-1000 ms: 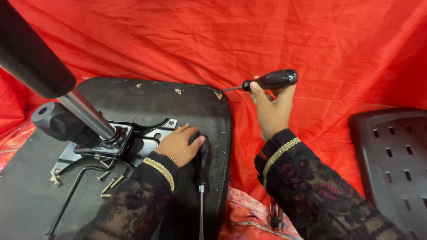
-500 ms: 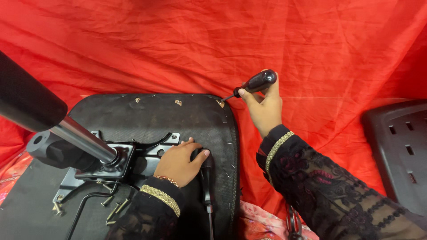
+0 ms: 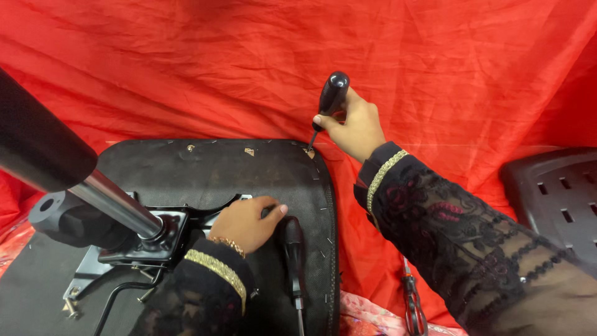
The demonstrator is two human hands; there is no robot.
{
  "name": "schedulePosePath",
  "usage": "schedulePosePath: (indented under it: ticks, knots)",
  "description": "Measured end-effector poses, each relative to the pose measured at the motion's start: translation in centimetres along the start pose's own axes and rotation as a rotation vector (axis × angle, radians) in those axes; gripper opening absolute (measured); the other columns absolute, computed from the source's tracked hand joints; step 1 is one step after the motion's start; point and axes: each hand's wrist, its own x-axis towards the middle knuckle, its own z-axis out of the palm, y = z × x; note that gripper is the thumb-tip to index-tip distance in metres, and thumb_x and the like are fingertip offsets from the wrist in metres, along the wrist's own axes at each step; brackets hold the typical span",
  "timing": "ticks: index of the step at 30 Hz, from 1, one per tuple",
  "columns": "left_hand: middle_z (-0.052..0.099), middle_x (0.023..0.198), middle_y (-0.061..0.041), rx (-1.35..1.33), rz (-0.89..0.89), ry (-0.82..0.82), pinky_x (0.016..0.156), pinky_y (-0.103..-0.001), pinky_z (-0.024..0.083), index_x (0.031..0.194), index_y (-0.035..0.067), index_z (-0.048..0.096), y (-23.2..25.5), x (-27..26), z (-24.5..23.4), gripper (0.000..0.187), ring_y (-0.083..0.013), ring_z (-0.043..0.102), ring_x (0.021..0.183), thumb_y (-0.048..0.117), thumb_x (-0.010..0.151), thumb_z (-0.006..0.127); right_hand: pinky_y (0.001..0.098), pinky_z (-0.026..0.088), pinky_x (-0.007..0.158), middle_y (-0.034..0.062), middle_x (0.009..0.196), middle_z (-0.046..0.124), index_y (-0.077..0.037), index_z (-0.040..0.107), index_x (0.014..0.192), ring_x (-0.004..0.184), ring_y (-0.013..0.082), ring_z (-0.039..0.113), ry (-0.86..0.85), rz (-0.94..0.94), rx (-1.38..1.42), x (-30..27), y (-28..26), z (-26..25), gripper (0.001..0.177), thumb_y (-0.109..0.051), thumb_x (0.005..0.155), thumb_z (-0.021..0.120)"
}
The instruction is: The person uses a screwdriver to tighten screws into a black upholstered chair base, securing the metal frame and pole. They repeatedly position and drive screws at multiple locations around the base, then place the screwdriver down.
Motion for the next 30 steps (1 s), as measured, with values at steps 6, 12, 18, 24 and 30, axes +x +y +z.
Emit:
schedulePosePath:
  ticks: [6,12,18,24,30]
  knots:
    - [0.063,0.140,-0.016,-0.629,0.477,0.265,0.103,-0.038,0.052,0.143,0.006,0.051,2.4,6.1,-2.7,0.064,-0.0274,0.065,0.127,0.022,0.087,0.076,0.0337,0.060,0.085,0.0087,0.095,0.078,-0.003,0.070,0.102,0.091,0.0192,0.077,-0.020,0.004,-0.033,1.2,0.1,0.0,0.029,-0.016,0.080,0.085]
    - [0.045,0.162,-0.016,-0.849,0.853,0.090,0.123,-0.046,0.034,0.158,0.003,0.034,7.0,11.9,-4.9,0.072,-0.0286,0.041,0.152,0.005,0.096,0.070,0.0358,0.060,0.081,0.0133,0.090,0.076,-0.001,0.070,0.107,0.085,0.0237,0.076,-0.042,-0.025,-0.142,1.9,0.7,0.2,0.023,-0.008,0.086,0.076]
    - [0.066,0.141,-0.012,-0.880,0.791,0.234,0.100,-0.036,0.060,0.147,0.005,0.052,8.8,13.6,-4.6,0.063,-0.0243,0.063,0.134,0.006,0.088,0.075,0.0334,0.060,0.083,0.0122,0.101,0.078,-0.002,0.069,0.113,0.093,0.0209,0.078,-0.096,-0.077,-0.071,2.9,0.9,-0.2,0.030,-0.009,0.085,0.075]
    - [0.078,0.111,-0.010,-0.745,0.699,0.490,0.087,-0.032,0.065,0.123,0.003,0.069,10.0,15.1,-5.2,0.050,-0.0205,0.079,0.102,0.016,0.078,0.087,0.0325,0.061,0.083,0.0105,0.098,0.080,-0.003,0.069,0.117,0.091,0.0187,0.080,-0.102,0.023,0.016,3.0,0.9,0.4,0.034,-0.015,0.086,0.075]
    - [0.078,0.102,-0.007,-0.650,0.590,0.543,0.076,-0.031,0.064,0.117,0.006,0.069,10.5,14.4,-4.9,0.056,-0.0188,0.080,0.087,0.026,0.070,0.091,0.0339,0.060,0.082,0.0118,0.101,0.078,-0.001,0.070,0.114,0.093,0.0205,0.077,-0.084,-0.001,-0.010,3.2,2.3,0.9,0.042,-0.019,0.080,0.085]
